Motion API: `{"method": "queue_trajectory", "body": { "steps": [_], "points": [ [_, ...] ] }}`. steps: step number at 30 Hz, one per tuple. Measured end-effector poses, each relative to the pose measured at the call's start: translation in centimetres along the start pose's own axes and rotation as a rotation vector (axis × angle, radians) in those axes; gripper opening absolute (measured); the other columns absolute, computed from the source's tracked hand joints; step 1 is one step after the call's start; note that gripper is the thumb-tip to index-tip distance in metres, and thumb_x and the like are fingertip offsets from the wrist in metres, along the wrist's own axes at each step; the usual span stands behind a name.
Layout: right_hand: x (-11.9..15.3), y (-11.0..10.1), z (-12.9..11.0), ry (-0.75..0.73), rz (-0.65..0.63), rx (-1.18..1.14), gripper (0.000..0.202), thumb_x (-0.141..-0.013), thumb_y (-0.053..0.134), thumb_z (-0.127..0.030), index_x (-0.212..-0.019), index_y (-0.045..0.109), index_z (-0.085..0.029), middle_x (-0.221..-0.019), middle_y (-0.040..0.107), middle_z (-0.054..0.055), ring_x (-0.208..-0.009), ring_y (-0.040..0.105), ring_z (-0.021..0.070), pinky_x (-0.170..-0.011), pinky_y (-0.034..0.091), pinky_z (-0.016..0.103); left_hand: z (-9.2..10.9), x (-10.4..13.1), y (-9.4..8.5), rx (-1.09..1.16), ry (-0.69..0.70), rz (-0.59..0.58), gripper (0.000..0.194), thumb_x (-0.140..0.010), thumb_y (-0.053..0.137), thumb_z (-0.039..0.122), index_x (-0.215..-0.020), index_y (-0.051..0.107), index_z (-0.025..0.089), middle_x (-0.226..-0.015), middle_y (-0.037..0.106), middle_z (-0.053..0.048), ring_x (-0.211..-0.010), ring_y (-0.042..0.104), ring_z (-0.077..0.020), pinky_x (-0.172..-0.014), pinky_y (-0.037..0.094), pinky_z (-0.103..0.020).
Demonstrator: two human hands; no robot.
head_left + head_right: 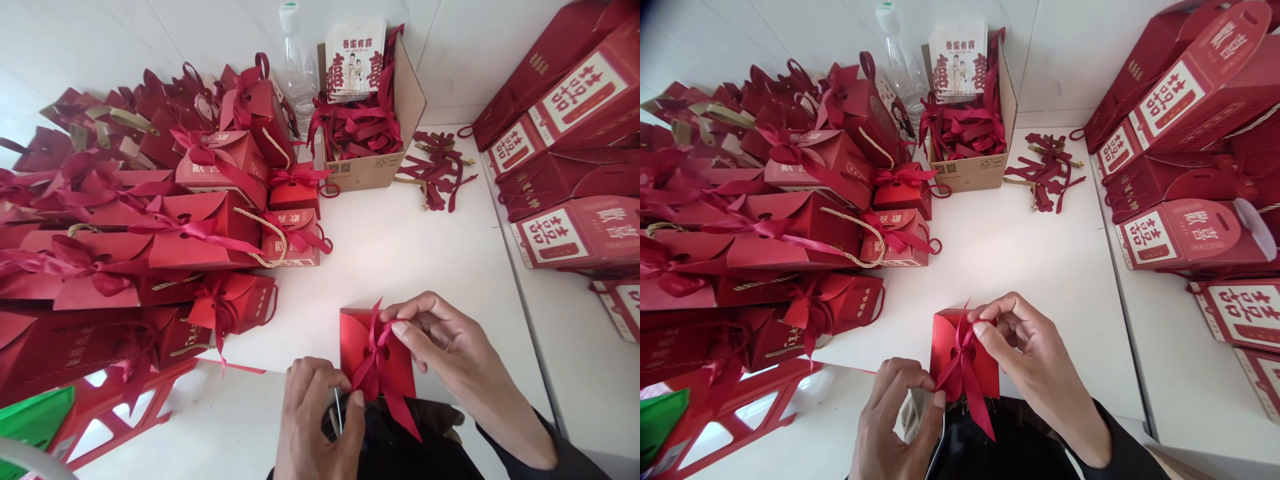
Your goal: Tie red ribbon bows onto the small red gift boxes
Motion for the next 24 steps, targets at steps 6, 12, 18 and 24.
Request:
{"method": "queue_trajectory", "body": {
  "steps": [6, 12, 18, 24],
  "points": [
    [-0.2, 0.0, 0.5, -0.030, -0.033, 0.005, 0.027, -0.094, 0.074, -0.052, -0.089, 0.067, -0.026, -0.077, 0.067, -0.001, -0.056, 0.051, 0.0107, -0.051, 0.047, 0.022, 0.6, -0.5, 0.5, 0.108, -0.087, 0.081, 0.016, -0.101, 0.049, 0.018, -0.087, 0.049, 0.025, -0.082, 0.055, 0.004, -0.073, 0.052, -0.0146, -0.069, 0.040, -0.028],
    [-0.2, -0.1, 0.5, -0.006, -0.010, -0.110, 0.030, -0.092, 0.077, -0.051, -0.086, 0.068, -0.024, -0.100, 0.075, 0.004, -0.051, 0.047, 0.0058, -0.048, 0.045, 0.022, 1.3, -0.9, 0.9, 0.187, -0.165, 0.097, 0.006, -0.098, 0.056, 0.022, -0.095, 0.056, 0.026, -0.084, 0.058, 0.003, -0.073, 0.055, -0.0144, -0.068, 0.040, -0.027],
    [0.0, 0.0, 0.0, 0.045, 0.047, -0.142, 0.032, -0.088, 0.082, -0.052, -0.084, 0.066, -0.024, -0.061, 0.057, -0.006, -0.051, 0.045, 0.0077, -0.049, 0.040, 0.021, 1.1, -0.8, 0.8, 0.224, -0.240, 0.094, 0.009, -0.097, 0.050, 0.020, -0.091, 0.054, 0.026, -0.076, 0.051, 0.005, -0.068, 0.047, -0.0130, -0.066, 0.041, -0.024],
    [-0.4, -0.1, 0.5, 0.016, 0.041, -0.156, 0.032, -0.088, 0.081, -0.052, -0.085, 0.067, -0.023, -0.058, 0.053, -0.007, -0.048, 0.047, 0.0086, -0.047, 0.044, 0.021, 0.3, -0.8, 0.7, 0.265, -0.259, 0.087, 0.010, -0.096, 0.055, 0.021, -0.087, 0.057, 0.025, -0.071, 0.052, 0.005, -0.065, 0.047, -0.0133, -0.063, 0.041, -0.024]
  ]
}}
Point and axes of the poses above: each hand's wrist, its own x-axis away from the middle knuckle, its own y-axis out of the palm, z = x × y, the point moved 3 cm from there along -x, towards the middle knuckle
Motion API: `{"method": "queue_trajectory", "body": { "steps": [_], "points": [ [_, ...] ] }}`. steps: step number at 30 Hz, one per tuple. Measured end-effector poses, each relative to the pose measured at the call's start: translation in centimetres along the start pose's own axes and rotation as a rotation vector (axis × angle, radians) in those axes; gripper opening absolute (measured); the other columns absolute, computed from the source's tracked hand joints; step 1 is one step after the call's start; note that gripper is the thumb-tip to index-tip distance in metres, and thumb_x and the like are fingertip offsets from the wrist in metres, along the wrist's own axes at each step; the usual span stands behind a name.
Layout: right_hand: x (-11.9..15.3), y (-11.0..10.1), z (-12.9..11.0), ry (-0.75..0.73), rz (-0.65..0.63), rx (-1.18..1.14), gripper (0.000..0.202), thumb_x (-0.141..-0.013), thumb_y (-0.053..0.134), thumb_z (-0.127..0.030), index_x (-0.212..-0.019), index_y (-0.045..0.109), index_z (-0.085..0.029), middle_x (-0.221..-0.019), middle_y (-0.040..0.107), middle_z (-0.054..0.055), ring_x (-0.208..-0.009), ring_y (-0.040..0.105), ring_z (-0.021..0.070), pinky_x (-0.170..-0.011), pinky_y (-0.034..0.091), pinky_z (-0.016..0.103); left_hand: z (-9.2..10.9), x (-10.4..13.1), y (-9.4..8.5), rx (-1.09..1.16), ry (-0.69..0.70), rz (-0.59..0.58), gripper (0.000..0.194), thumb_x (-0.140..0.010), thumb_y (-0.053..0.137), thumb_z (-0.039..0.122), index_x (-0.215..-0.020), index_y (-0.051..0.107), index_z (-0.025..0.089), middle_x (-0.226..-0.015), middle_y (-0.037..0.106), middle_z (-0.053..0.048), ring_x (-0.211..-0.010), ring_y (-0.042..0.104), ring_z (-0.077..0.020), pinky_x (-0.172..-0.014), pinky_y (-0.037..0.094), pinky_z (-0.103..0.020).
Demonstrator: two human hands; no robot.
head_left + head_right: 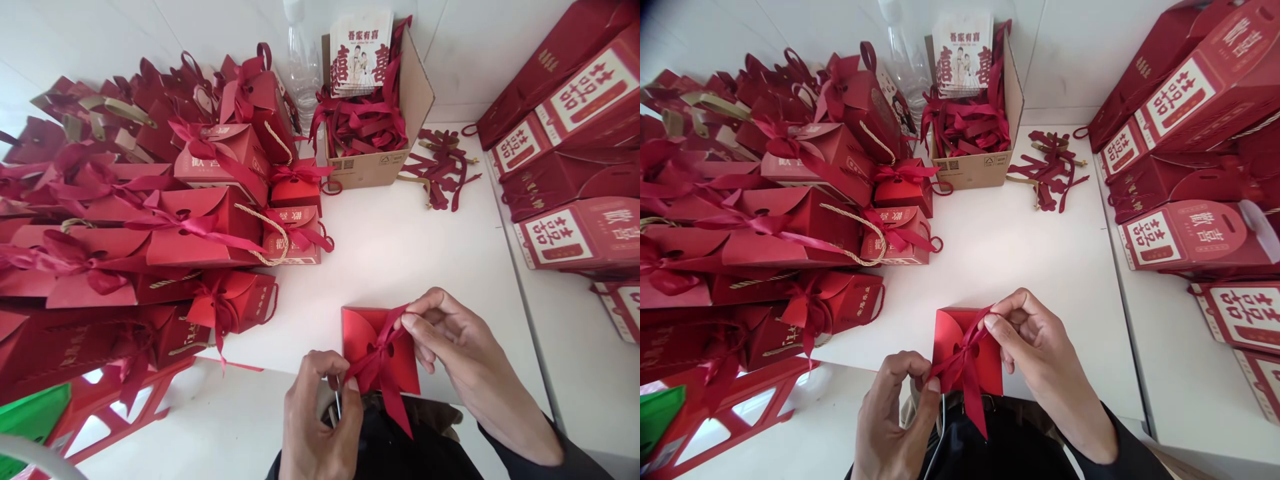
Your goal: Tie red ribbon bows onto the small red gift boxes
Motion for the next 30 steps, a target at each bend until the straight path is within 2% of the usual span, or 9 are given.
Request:
{"method": "queue_trajectory", "body": {
  "steps": [6, 10, 16, 19, 22, 25, 28, 30],
  "points": [
    [-0.7, -0.3, 0.5, -0.032, 0.010, -0.040, 0.032, -0.088, 0.083, -0.050, -0.083, 0.067, -0.024, -0.053, 0.052, -0.007, -0.046, 0.050, 0.0087, -0.044, 0.047, 0.020, 0.1, -0.5, -0.3, 0.041, 0.008, 0.034, 0.008, -0.096, 0.059, 0.022, -0.088, 0.060, 0.024, -0.074, 0.055, 0.004, -0.068, 0.050, -0.0126, -0.065, 0.044, -0.023],
    [-0.7, -0.3, 0.6, -0.031, 0.035, -0.070, 0.029, -0.088, 0.083, -0.048, -0.085, 0.067, -0.024, -0.068, 0.062, -0.005, -0.049, 0.053, 0.0083, -0.045, 0.049, 0.021, 0.2, -0.9, -0.2, 0.062, -0.014, 0.034, 0.009, -0.097, 0.058, 0.021, -0.088, 0.060, 0.025, -0.073, 0.055, 0.005, -0.065, 0.050, -0.0115, -0.061, 0.042, -0.022],
    [-1.4, -0.3, 0.3, -0.056, 0.055, -0.076, 0.028, -0.088, 0.083, -0.048, -0.085, 0.067, -0.025, -0.070, 0.063, -0.005, -0.048, 0.051, 0.0073, -0.044, 0.049, 0.021, 0.5, -1.9, 0.0, 0.022, 0.062, 0.037, 0.013, -0.097, 0.055, 0.016, -0.089, 0.058, 0.026, -0.074, 0.054, 0.005, -0.070, 0.049, -0.0135, -0.069, 0.043, -0.025],
    [-1.7, -0.5, -0.3, -0.071, 0.080, -0.040, 0.029, -0.089, 0.082, -0.049, -0.086, 0.066, -0.025, -0.079, 0.067, -0.004, -0.050, 0.054, 0.0066, -0.047, 0.051, 0.020, 1.1, -2.4, 0.1, -0.009, 0.110, 0.020, 0.009, -0.097, 0.056, 0.019, -0.098, 0.060, 0.028, -0.086, 0.057, 0.002, -0.080, 0.053, -0.0162, -0.076, 0.046, -0.028],
    [-1.9, -0.5, -0.9, -0.104, 0.099, 0.023, 0.028, -0.089, 0.081, -0.050, -0.087, 0.067, -0.026, -0.088, 0.069, -0.003, -0.053, 0.055, 0.0064, -0.049, 0.052, 0.019, 1.9, -3.0, 0.4, -0.057, 0.178, -0.007, 0.022, -0.097, 0.053, 0.022, -0.116, 0.060, 0.031, -0.115, 0.059, -0.003, -0.106, 0.058, -0.0210, -0.089, 0.051, -0.034],
    [-2.0, -0.4, -1.3, -0.136, 0.098, 0.075, 0.026, -0.090, 0.079, -0.049, -0.090, 0.068, -0.026, -0.097, 0.070, -0.001, -0.055, 0.056, 0.0071, -0.050, 0.052, 0.021, 2.5, -3.9, 1.3, -0.132, 0.240, -0.062, 0.027, -0.098, 0.057, 0.025, -0.125, 0.056, 0.029, -0.134, 0.055, -0.008, -0.126, 0.057, -0.0254, -0.099, 0.053, -0.040],
    [-1.9, -0.2, -1.4, -0.138, 0.086, 0.097, 0.026, -0.092, 0.077, -0.050, -0.090, 0.067, -0.026, -0.097, 0.070, 0.000, -0.058, 0.057, 0.0097, -0.053, 0.053, 0.023, 2.8, -4.9, 2.9, -0.216, 0.290, -0.099, 0.034, -0.095, 0.064, 0.024, -0.128, 0.054, 0.024, -0.132, 0.055, -0.012, -0.125, 0.058, -0.0277, -0.101, 0.054, -0.045],
    [-1.9, -0.2, -1.4, -0.123, 0.091, 0.121, 0.026, -0.093, 0.076, -0.051, -0.089, 0.067, -0.026, -0.091, 0.069, 0.000, -0.058, 0.057, 0.0109, -0.055, 0.053, 0.025, 2.7, -5.4, 3.7, -0.244, 0.310, -0.061, 0.035, -0.093, 0.064, 0.015, -0.126, 0.053, 0.022, -0.126, 0.057, -0.011, -0.120, 0.059, -0.0266, -0.101, 0.054, -0.045]
  ]
}}
Point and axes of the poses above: each hand's wrist, its own x-axis away from the middle knuckle, its own y-axis out of the palm, z = x × y, the point moved 3 cm from there along -x, towards the middle knuckle
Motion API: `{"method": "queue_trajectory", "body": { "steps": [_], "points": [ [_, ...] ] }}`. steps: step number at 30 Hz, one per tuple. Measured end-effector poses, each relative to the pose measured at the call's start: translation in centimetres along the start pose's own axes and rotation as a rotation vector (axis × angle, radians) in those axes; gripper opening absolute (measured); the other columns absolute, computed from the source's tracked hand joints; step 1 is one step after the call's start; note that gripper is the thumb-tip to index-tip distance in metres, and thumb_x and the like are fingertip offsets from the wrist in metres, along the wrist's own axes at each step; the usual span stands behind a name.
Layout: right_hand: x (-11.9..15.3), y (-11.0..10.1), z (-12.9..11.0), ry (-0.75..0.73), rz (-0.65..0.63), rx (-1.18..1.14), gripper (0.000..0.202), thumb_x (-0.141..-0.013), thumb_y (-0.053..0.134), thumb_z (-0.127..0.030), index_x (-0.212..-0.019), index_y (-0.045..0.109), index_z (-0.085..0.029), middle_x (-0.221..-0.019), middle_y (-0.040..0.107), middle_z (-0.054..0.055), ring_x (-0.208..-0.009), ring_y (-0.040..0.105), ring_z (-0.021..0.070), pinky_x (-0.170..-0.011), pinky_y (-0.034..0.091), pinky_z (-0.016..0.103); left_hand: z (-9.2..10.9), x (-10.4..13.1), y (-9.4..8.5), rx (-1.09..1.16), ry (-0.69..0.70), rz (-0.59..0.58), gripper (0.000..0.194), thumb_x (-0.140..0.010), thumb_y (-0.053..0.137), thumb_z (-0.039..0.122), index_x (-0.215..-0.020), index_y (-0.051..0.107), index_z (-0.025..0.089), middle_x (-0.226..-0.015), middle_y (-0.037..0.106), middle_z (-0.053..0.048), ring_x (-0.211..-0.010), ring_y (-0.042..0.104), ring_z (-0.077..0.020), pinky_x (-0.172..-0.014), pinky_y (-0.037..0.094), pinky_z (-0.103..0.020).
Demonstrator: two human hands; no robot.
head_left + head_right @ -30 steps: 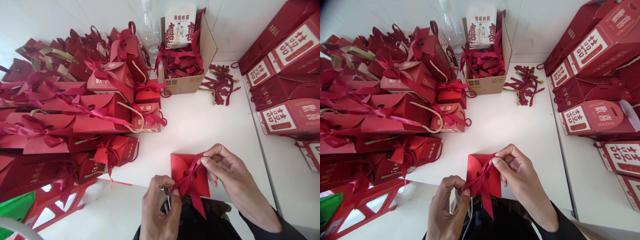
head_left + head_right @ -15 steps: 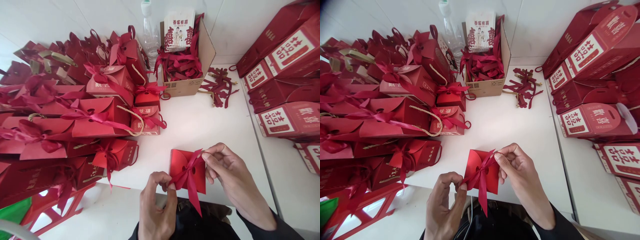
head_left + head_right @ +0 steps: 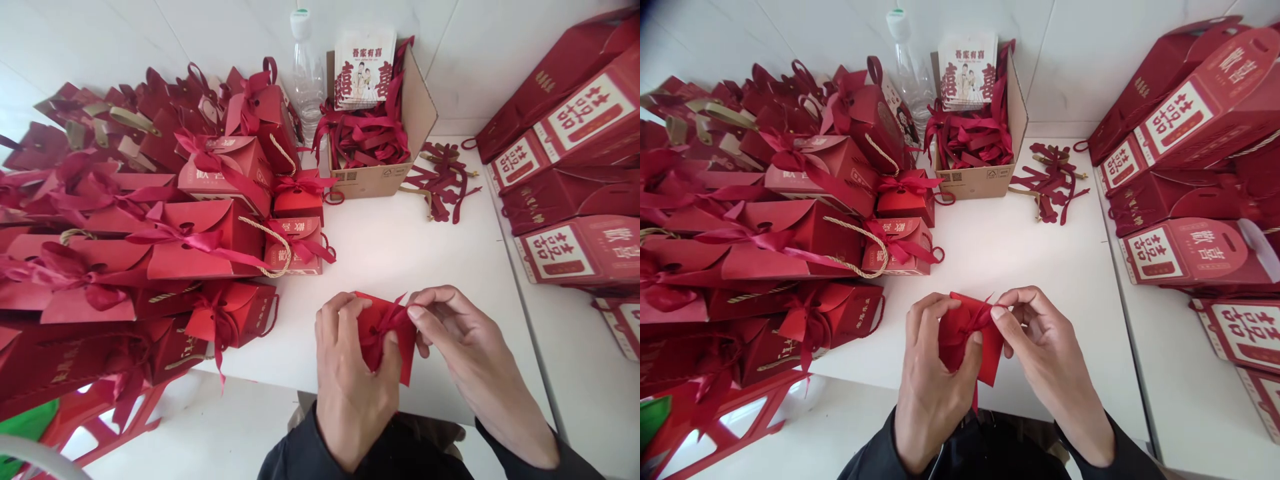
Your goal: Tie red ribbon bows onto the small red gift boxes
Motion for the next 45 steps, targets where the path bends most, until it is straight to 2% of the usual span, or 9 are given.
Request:
{"method": "queue_trajectory", "body": {
  "steps": [4, 9, 16, 25, 31, 34, 38, 41, 45],
  "points": [
    [0.1, -0.2, 0.3, 0.022, -0.005, 0.057, 0.027, -0.093, 0.075, -0.053, -0.090, 0.068, -0.027, -0.073, 0.063, -0.003, -0.057, 0.057, 0.0129, -0.057, 0.053, 0.026, -0.1, -0.4, 0.7, -0.008, 0.001, 0.052, 0.041, -0.086, 0.060, 0.004, -0.122, 0.054, 0.022, -0.122, 0.056, -0.010, -0.117, 0.060, -0.0232, -0.099, 0.056, -0.040],
    [0.1, -0.3, 0.5, 0.035, 0.028, 0.039, 0.028, -0.091, 0.076, -0.054, -0.091, 0.068, -0.027, -0.072, 0.061, -0.003, -0.055, 0.057, 0.0126, -0.056, 0.052, 0.027, -0.3, -0.1, 0.5, 0.014, -0.019, 0.040, 0.042, -0.086, 0.057, 0.000, -0.121, 0.054, 0.024, -0.124, 0.054, -0.008, -0.118, 0.059, -0.0208, -0.100, 0.056, -0.037],
    [0.7, -0.3, 0.1, -0.005, -0.001, -0.008, 0.028, -0.090, 0.078, -0.051, -0.085, 0.066, -0.026, -0.114, 0.077, 0.005, -0.050, 0.051, 0.0077, -0.046, 0.051, 0.025, -0.2, 0.6, 0.4, 0.035, -0.026, 0.031, 0.016, -0.095, 0.062, 0.012, -0.105, 0.060, 0.025, -0.126, 0.055, -0.009, -0.121, 0.060, -0.0255, -0.098, 0.057, -0.045],
    [0.6, -0.7, 2.3, -0.031, 0.011, -0.030, 0.027, -0.084, 0.081, -0.058, -0.087, 0.069, -0.033, -0.085, 0.076, 0.004, -0.047, 0.054, 0.0141, -0.039, 0.053, 0.030, -0.1, 1.0, 0.8, 0.097, -0.040, 0.068, 0.032, -0.070, 0.064, -0.002, -0.089, 0.061, 0.023, -0.121, 0.059, -0.010, -0.119, 0.064, -0.0271, -0.093, 0.060, -0.039],
    [0.0, -0.9, 2.1, 0.004, 0.019, 0.025, 0.031, -0.081, 0.083, -0.060, -0.085, 0.070, -0.032, -0.076, 0.075, 0.006, -0.043, 0.054, 0.0164, -0.037, 0.051, 0.031, -0.4, 2.3, -0.7, 0.112, -0.008, 0.011, 0.031, -0.086, 0.062, 0.009, -0.112, 0.054, 0.026, -0.129, 0.057, -0.012, -0.129, 0.056, -0.0285, -0.106, 0.052, -0.046],
    [-0.2, -0.6, 1.2, 0.023, 0.040, 0.053, 0.036, -0.078, 0.084, -0.060, -0.085, 0.069, -0.028, -0.072, 0.072, 0.003, -0.044, 0.054, 0.0141, -0.039, 0.050, 0.028, -1.1, 3.6, -1.9, 0.047, -0.064, 0.006, 0.028, -0.089, 0.063, 0.019, -0.114, 0.053, 0.025, -0.119, 0.057, -0.011, -0.112, 0.059, -0.0283, -0.096, 0.052, -0.046],
    [-0.1, 0.1, 0.4, 0.027, -0.007, -0.033, 0.035, -0.082, 0.084, -0.055, -0.084, 0.067, -0.025, -0.065, 0.066, 0.000, -0.045, 0.051, 0.0121, -0.040, 0.048, 0.026, -2.1, 4.6, -2.8, -0.038, -0.075, -0.032, 0.008, -0.092, 0.059, 0.018, -0.091, 0.057, 0.025, -0.090, 0.060, -0.004, -0.086, 0.057, -0.0240, -0.080, 0.046, -0.040],
    [0.0, 0.3, 0.3, 0.045, -0.036, -0.075, 0.032, -0.087, 0.081, -0.052, -0.085, 0.067, -0.024, -0.066, 0.064, -0.002, -0.047, 0.051, 0.0111, -0.043, 0.049, 0.025, -2.4, 4.8, -2.9, -0.030, -0.054, -0.038, 0.014, -0.097, 0.056, 0.017, -0.085, 0.058, 0.024, -0.085, 0.061, -0.002, -0.081, 0.057, -0.0214, -0.079, 0.044, -0.038],
    [0.1, 0.1, 0.5, 0.055, -0.036, -0.149, 0.028, -0.088, 0.083, -0.048, -0.087, 0.067, -0.024, -0.067, 0.062, -0.004, -0.049, 0.050, 0.0094, -0.046, 0.048, 0.023, -2.8, 4.9, -2.9, 0.073, -0.145, -0.062, 0.021, -0.104, 0.052, 0.027, -0.084, 0.057, 0.024, -0.083, 0.059, -0.002, -0.078, 0.056, -0.0202, -0.075, 0.044, -0.034]
  ]
}}
Point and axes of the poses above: each hand's wrist, its own x-axis away from the middle knuckle, its own y-axis out of the palm, z = x × y, the point moved 3 cm from there along -x, towards the middle knuckle
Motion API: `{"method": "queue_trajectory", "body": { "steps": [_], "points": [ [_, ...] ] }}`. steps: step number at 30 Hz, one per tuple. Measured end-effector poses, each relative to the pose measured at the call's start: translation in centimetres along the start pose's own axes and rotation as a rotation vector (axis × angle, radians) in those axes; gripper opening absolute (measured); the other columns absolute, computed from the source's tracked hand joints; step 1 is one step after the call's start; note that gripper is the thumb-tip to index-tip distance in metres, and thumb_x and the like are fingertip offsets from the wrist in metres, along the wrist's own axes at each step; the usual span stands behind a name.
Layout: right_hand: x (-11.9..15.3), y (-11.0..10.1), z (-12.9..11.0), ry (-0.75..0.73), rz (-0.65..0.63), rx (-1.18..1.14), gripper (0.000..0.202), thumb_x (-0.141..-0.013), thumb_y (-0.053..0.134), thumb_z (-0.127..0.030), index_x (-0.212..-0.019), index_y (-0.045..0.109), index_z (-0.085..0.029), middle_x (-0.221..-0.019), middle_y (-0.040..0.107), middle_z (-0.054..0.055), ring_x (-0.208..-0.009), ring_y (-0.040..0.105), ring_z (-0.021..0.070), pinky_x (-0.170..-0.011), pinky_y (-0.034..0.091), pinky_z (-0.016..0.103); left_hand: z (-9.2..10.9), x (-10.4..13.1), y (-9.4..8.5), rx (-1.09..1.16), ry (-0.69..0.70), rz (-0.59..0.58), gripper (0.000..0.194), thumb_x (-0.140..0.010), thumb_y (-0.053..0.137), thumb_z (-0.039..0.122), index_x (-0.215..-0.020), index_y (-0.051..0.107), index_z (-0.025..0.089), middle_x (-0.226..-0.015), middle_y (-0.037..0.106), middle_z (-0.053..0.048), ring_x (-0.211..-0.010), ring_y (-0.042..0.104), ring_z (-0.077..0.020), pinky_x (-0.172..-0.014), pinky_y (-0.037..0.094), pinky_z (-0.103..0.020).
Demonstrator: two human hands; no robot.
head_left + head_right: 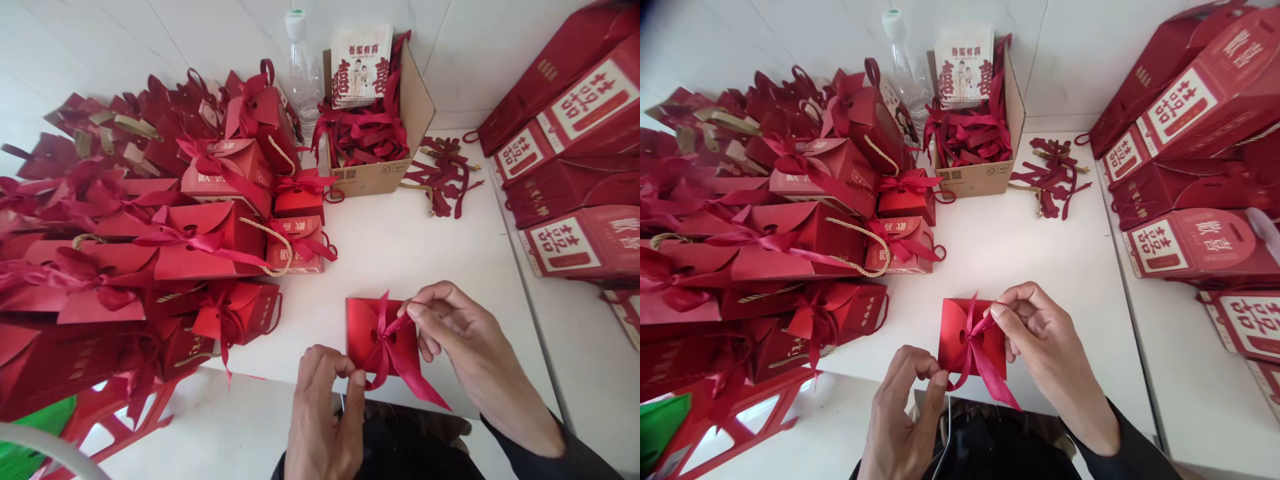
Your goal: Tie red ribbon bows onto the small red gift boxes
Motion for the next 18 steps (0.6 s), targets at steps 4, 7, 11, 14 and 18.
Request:
{"method": "queue_trajectory", "body": {
  "steps": [4, 7, 11, 14, 18],
  "points": [
    [-0.2, -0.2, 0.3, 0.003, -0.009, -0.069, 0.027, -0.088, 0.084, -0.046, -0.086, 0.068, -0.025, -0.066, 0.061, -0.005, -0.049, 0.049, 0.0083, -0.046, 0.048, 0.021, -0.1, 0.3, 0.0, 0.065, -0.033, 0.001, 0.024, -0.106, 0.049, 0.031, -0.084, 0.054, 0.024, -0.083, 0.056, -0.001, -0.074, 0.054, -0.0187, -0.073, 0.045, -0.032],
    [-0.4, -0.3, 0.3, -0.005, 0.002, -0.066, 0.028, -0.087, 0.084, -0.047, -0.085, 0.067, -0.024, -0.066, 0.061, -0.006, -0.047, 0.048, 0.0076, -0.045, 0.046, 0.021, 0.1, 0.3, 0.0, 0.065, -0.039, 0.018, 0.025, -0.106, 0.049, 0.032, -0.082, 0.054, 0.024, -0.083, 0.056, -0.002, -0.075, 0.054, -0.0194, -0.074, 0.046, -0.032],
    [-0.1, -0.1, 0.1, 0.027, -0.026, 0.000, 0.028, -0.089, 0.081, -0.049, -0.085, 0.066, -0.025, -0.063, 0.058, -0.006, -0.047, 0.049, 0.0084, -0.046, 0.046, 0.021, 1.3, -0.6, -0.2, 0.037, 0.029, 0.073, 0.010, -0.103, 0.052, 0.030, -0.101, 0.061, 0.026, -0.101, 0.062, -0.005, -0.092, 0.061, -0.0234, -0.082, 0.050, -0.036],
    [0.2, 0.0, -0.1, 0.016, -0.065, 0.052, 0.024, -0.093, 0.076, -0.046, -0.086, 0.066, -0.025, -0.072, 0.064, -0.004, -0.054, 0.052, 0.0099, -0.051, 0.048, 0.022, 2.2, -2.0, 0.3, -0.032, 0.146, 0.036, 0.017, -0.101, 0.057, 0.026, -0.117, 0.058, 0.028, -0.123, 0.061, -0.009, -0.113, 0.062, -0.0267, -0.093, 0.053, -0.041],
    [0.4, 0.0, -0.2, -0.011, -0.086, 0.230, 0.017, -0.095, 0.068, -0.043, -0.092, 0.070, -0.026, -0.074, 0.068, -0.002, -0.057, 0.054, 0.0128, -0.055, 0.049, 0.025, 2.6, -3.4, 1.7, -0.149, 0.262, -0.055, 0.030, -0.095, 0.064, 0.018, -0.122, 0.054, 0.026, -0.134, 0.057, -0.013, -0.120, 0.060, -0.0285, -0.096, 0.056, -0.044]
  ]
}}
Point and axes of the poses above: each hand's wrist, its own x-axis away from the middle knuckle, its own y-axis out of the palm, z = x × y, the point moved 3 cm from there along -x, towards the middle knuckle
